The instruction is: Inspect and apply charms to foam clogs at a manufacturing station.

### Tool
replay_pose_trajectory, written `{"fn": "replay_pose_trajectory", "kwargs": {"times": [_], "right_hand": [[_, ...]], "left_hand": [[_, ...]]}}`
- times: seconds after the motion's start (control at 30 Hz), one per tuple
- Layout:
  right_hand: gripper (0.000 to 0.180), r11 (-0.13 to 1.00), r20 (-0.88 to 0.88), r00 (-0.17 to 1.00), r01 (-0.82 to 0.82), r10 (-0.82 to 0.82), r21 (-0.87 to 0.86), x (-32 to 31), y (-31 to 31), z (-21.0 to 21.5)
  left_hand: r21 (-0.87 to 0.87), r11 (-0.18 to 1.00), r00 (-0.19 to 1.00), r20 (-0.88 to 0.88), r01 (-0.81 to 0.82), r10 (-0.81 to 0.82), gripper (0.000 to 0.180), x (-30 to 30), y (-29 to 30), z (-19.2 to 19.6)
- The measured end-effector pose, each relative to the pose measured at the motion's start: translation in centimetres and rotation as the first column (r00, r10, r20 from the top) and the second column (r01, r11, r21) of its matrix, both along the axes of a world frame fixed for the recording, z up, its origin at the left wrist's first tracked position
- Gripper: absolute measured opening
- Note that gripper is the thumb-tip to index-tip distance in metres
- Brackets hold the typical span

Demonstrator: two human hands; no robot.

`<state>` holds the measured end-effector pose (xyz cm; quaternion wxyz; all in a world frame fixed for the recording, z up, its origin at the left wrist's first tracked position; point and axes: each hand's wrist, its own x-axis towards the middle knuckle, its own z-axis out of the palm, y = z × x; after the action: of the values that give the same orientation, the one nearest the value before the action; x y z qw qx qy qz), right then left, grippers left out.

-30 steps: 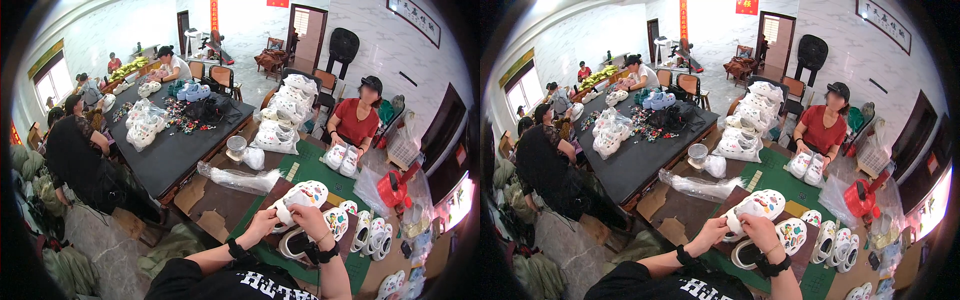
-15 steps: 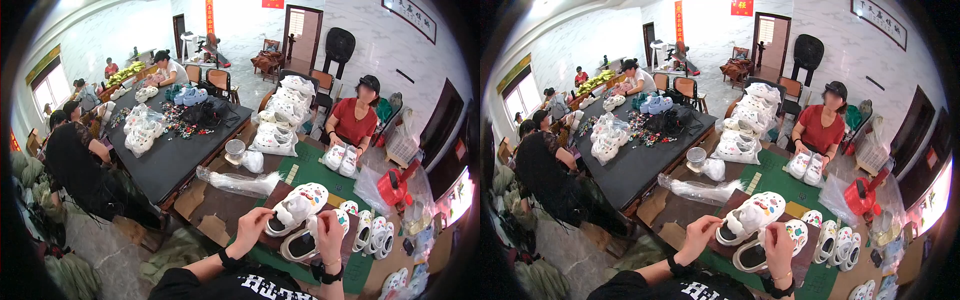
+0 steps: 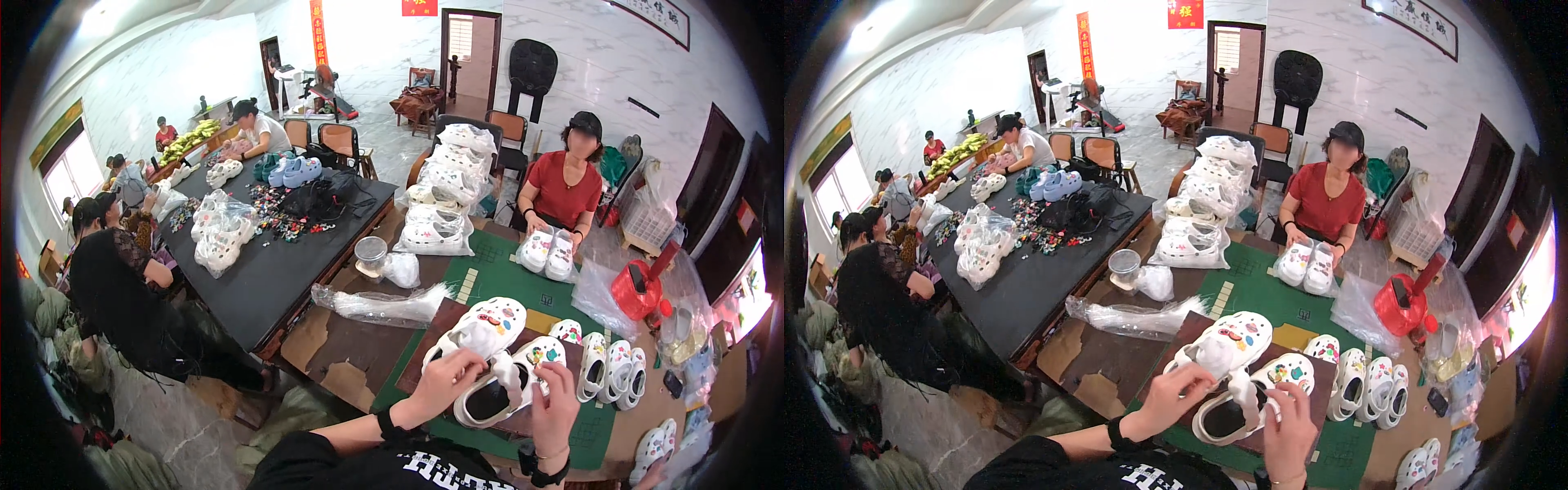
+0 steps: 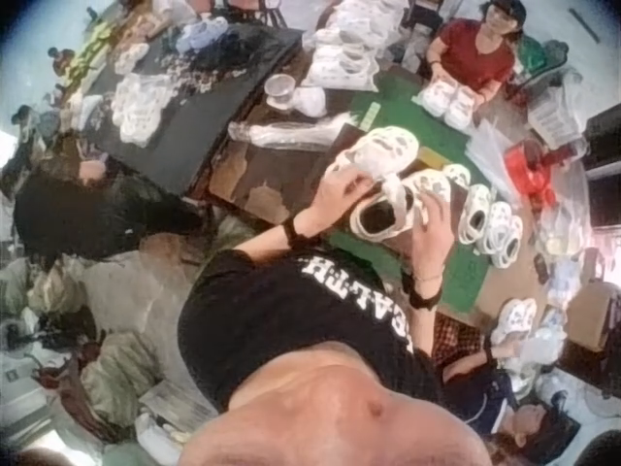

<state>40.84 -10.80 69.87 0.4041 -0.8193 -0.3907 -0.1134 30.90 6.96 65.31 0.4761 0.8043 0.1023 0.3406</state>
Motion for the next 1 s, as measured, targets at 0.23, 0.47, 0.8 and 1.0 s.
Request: {"fn": "replay_pose_trajectory", "kwargs": {"times": [0.23,0.47,0.8,1.0], "right_hand": [[0.015,0.99,-0.258,0.965,0.018,-0.054,-0.141,0.5,-4.8,-1.0],[0.018,0.988,-0.226,0.963,-0.13,0.146,0.084,-1.5,-1.5,-0.2],[0.024,0.936,-0.525,0.82,-0.039,0.23,0.349,0.3,-2.1,-1.6],[0.051,0.979,0.016,0.99,-0.133,0.137,-0.155,-1.4,1.5,-1.9]], "left_hand": [[-0.541,0.841,0.959,0.225,-0.023,0.171,0.008,0.3,1.1,0.0],[0.216,0.934,0.955,0.018,0.284,-0.295,0.011,1.5,-2.9,0.1],[-0.495,0.869,0.997,0.054,-0.017,0.05,0.01,-3.4,3.1,3.6],[-0.549,0.818,0.837,0.518,0.17,0.174,0.008,-5.9,7.4,4.1]]}}
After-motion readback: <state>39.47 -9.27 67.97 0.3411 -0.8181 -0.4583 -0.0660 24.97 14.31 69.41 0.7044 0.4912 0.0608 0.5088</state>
